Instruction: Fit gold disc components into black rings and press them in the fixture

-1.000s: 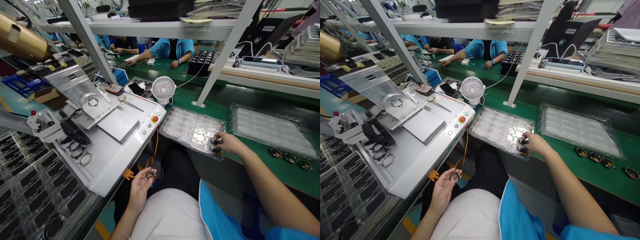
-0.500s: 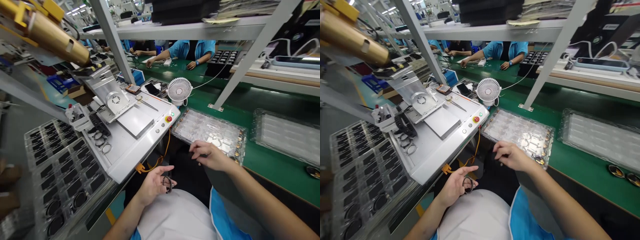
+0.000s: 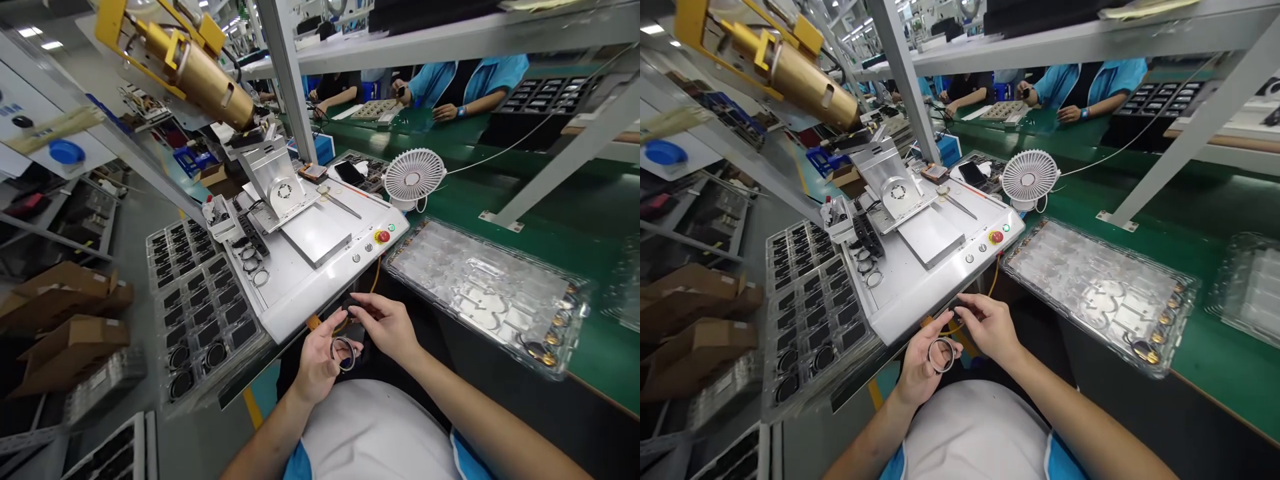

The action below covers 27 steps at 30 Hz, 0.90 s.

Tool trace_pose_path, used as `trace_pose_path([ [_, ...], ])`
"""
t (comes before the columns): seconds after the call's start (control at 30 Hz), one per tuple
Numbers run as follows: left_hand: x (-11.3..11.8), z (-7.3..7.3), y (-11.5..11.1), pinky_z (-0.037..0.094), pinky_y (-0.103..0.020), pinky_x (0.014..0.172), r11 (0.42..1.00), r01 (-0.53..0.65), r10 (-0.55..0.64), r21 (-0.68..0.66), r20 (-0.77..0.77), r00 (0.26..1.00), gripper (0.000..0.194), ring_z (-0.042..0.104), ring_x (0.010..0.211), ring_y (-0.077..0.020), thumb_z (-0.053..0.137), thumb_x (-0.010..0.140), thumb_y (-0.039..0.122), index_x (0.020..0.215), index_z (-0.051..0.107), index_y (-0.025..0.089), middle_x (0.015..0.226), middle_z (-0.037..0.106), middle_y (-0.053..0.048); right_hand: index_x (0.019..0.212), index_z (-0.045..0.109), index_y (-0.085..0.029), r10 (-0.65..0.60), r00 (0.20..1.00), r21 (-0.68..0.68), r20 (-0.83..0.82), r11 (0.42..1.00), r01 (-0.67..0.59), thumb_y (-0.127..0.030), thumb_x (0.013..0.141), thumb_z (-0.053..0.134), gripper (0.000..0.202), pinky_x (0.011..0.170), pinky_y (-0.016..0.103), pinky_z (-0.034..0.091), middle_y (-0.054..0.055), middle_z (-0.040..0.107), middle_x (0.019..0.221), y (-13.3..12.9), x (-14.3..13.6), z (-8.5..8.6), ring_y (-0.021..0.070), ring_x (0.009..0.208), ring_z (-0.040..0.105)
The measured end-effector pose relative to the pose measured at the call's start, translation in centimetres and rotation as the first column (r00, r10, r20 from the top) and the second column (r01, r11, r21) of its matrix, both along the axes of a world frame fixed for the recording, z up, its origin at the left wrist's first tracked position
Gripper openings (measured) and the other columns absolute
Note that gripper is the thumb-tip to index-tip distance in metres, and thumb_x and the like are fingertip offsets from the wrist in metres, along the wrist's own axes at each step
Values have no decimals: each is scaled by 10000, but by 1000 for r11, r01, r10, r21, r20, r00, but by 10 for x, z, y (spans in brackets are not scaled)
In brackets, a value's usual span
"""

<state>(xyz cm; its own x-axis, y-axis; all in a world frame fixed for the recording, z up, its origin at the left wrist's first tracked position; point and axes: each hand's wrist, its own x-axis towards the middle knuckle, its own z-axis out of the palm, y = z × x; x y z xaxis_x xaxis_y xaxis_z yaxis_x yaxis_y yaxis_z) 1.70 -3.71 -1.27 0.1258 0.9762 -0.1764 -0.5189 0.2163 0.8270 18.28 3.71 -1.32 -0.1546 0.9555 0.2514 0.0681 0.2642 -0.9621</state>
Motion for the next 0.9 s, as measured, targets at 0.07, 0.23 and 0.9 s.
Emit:
trace_pose_path([
  [0.07, 3, 0, -1, 593, -350, 806, 1000, 12, -12, 6, -9, 1000, 1034, 736, 946, -272, 962, 473, 597, 1370, 646, 192, 1528, 503, -201, 1015, 795, -227, -73, 997, 100, 24, 992, 71, -322, 927, 685, 169, 591, 333, 603, 69, 764, 854, -2, -3, -1, 202, 651, 711],
  [0.23, -1, 2, 3, 601, -356, 805, 998, 47, -47, 38, 4, 999, 1078, 750, 901, -245, 966, 477, 583, 1434, 573, 282, 1585, 428, -181, 855, 784, -252, -56, 996, 279, 72, 960, 34, -288, 932, 680, 134, 654, 355, 627, 73, 769, 892, 4, 6, 2, 230, 765, 739],
  [0.9, -23, -1, 2, 575, -390, 871, 999, -15, 18, 34, -90, 996, 999, 747, 996, -320, 951, 543, 568, 1394, 607, 177, 1151, 731, -155, 822, 472, -229, -121, 991, -444, -49, 892, 87, -274, 872, 751, 287, 344, 236, 413, -44, 592, 506, 160, -25, 58, 128, 356, 498],
])
